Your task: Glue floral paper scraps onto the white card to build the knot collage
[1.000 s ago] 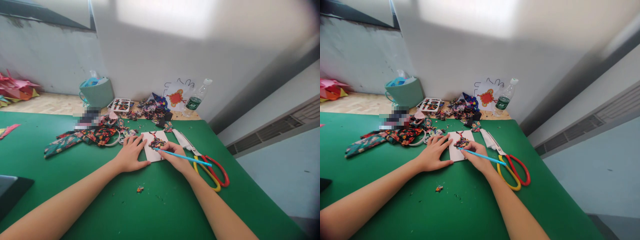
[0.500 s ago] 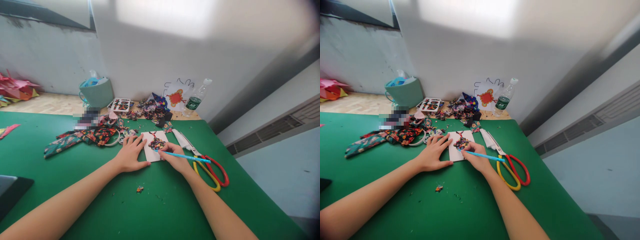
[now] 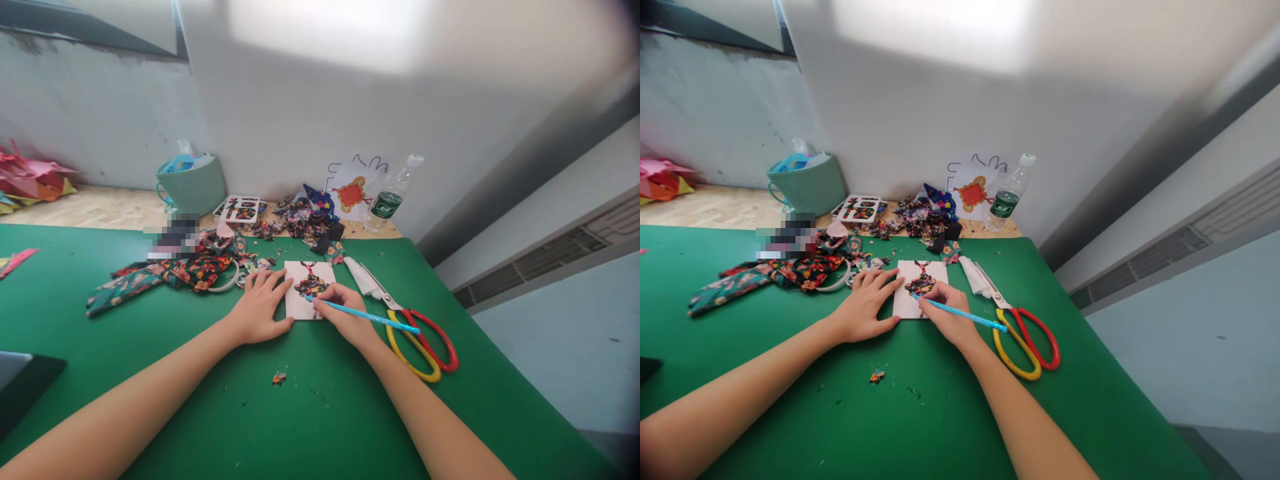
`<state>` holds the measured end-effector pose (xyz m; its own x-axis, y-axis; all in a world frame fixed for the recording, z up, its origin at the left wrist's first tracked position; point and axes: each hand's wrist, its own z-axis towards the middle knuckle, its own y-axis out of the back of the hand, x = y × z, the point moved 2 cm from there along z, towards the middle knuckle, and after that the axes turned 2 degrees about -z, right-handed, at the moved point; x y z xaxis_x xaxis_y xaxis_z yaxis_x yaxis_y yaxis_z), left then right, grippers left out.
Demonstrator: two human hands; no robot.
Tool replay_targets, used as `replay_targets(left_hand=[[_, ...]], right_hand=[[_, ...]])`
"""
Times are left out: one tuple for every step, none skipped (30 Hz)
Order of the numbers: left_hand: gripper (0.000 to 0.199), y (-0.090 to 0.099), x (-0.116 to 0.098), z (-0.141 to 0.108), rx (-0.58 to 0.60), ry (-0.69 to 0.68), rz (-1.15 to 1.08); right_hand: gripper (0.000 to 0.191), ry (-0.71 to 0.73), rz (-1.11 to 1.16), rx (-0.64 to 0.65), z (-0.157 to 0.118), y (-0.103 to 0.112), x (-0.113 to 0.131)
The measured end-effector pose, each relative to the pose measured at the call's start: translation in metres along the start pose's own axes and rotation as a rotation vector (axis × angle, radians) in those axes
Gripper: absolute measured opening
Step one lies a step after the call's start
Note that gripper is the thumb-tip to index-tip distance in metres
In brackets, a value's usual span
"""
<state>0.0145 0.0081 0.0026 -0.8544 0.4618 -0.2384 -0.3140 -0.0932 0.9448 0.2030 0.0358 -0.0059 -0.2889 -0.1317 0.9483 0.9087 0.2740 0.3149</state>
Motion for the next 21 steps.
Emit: replay_targets(left_hand=[[0.070, -0.0002, 0.0001, -0.0001, 0.000, 0.001, 0.004], [0.070, -0.0003, 0.0001, -0.0001, -0.001, 0.003, 0.008], [0.070, -0.0002, 0.0002, 0.0001, -0.003, 0.007, 0.012], [0.070, 0.0000, 0.0001, 0.0003, -0.005, 0.012, 0.015], [0.070, 0.0003, 0.0001, 0.0006, -0.007, 0.015, 0.016], [0.070, 0.0007, -0.0001, 0.0009, -0.008, 0.016, 0.014], [0.069, 0.0011, -0.0003, 0.0012, -0.009, 0.015, 0.010], [0.069, 0.0015, -0.0005, 0.0015, -0.009, 0.012, 0.005], [0.069, 0.0018, -0.0007, 0.0016, -0.010, 0.009, -0.001], [0.069, 0.0020, -0.0009, 0.0017, -0.011, 0.007, -0.005], [0.069, 0.0021, -0.0010, 0.0016, -0.013, 0.006, -0.007], [0.069, 0.0022, -0.0010, 0.0015, -0.014, 0.005, -0.007], [0.068, 0.0021, -0.0010, 0.0013, -0.015, 0.004, -0.005], [0.068, 0.0021, -0.0010, 0.0011, -0.014, 0.003, -0.003], [0.068, 0.0021, -0.0010, 0.0010, -0.013, 0.002, 0.000], [0.068, 0.0021, -0.0010, 0.0008, -0.012, 0.001, 0.002], [0.067, 0.0022, -0.0010, 0.0008, -0.011, 0.000, 0.004], [0.067, 0.0024, -0.0010, 0.0008, -0.010, -0.001, 0.005], [0.066, 0.0026, -0.0009, 0.0009, -0.009, -0.002, 0.007], [0.065, 0.0027, -0.0008, 0.0010, -0.009, -0.002, 0.007], [0.064, 0.0029, -0.0007, 0.0011, -0.009, -0.002, 0.006]], right_hand=[[0.018, -0.002, 0.011, 0.000, 0.0004, 0.0000, -0.0002], [0.018, -0.004, 0.016, 0.003, 0.0009, 0.0001, -0.0003], [0.018, -0.005, 0.015, 0.008, 0.0012, 0.0001, -0.0003], [0.018, -0.006, 0.010, 0.010, 0.0015, 0.0002, -0.0005], [0.018, -0.006, 0.002, 0.009, 0.0017, 0.0003, -0.0007], [0.018, -0.007, -0.005, 0.008, 0.0018, 0.0002, -0.0011], [0.018, -0.007, -0.013, 0.010, 0.0019, 0.0002, -0.0015], [0.018, -0.006, -0.019, 0.013, 0.0019, 0.0000, -0.0020], [0.018, -0.005, -0.022, 0.017, 0.0020, -0.0002, -0.0026], [0.018, -0.004, -0.024, 0.020, 0.0021, -0.0004, -0.0032], [0.018, -0.004, -0.025, 0.021, 0.0022, -0.0006, -0.0038], [0.018, -0.004, -0.027, 0.020, 0.0023, -0.0007, -0.0043], [0.018, -0.004, -0.031, 0.018, 0.0025, -0.0008, -0.0048], [0.018, -0.005, -0.035, 0.016, 0.0027, -0.0009, -0.0050], [0.018, -0.004, -0.039, 0.015, 0.0028, -0.0009, -0.0052], [0.018, -0.003, -0.042, 0.017, 0.0030, -0.0010, -0.0052], [0.018, -0.001, -0.043, 0.016, 0.0030, -0.0010, -0.0051], [0.017, 0.000, -0.045, 0.016, 0.0031, -0.0010, -0.0051], [0.017, 0.002, -0.048, 0.015, 0.0030, -0.0010, -0.0050], [0.017, 0.006, -0.054, 0.013, 0.0030, -0.0010, -0.0050], [0.017, 0.010, -0.062, 0.012, 0.0029, -0.0009, -0.0050]])
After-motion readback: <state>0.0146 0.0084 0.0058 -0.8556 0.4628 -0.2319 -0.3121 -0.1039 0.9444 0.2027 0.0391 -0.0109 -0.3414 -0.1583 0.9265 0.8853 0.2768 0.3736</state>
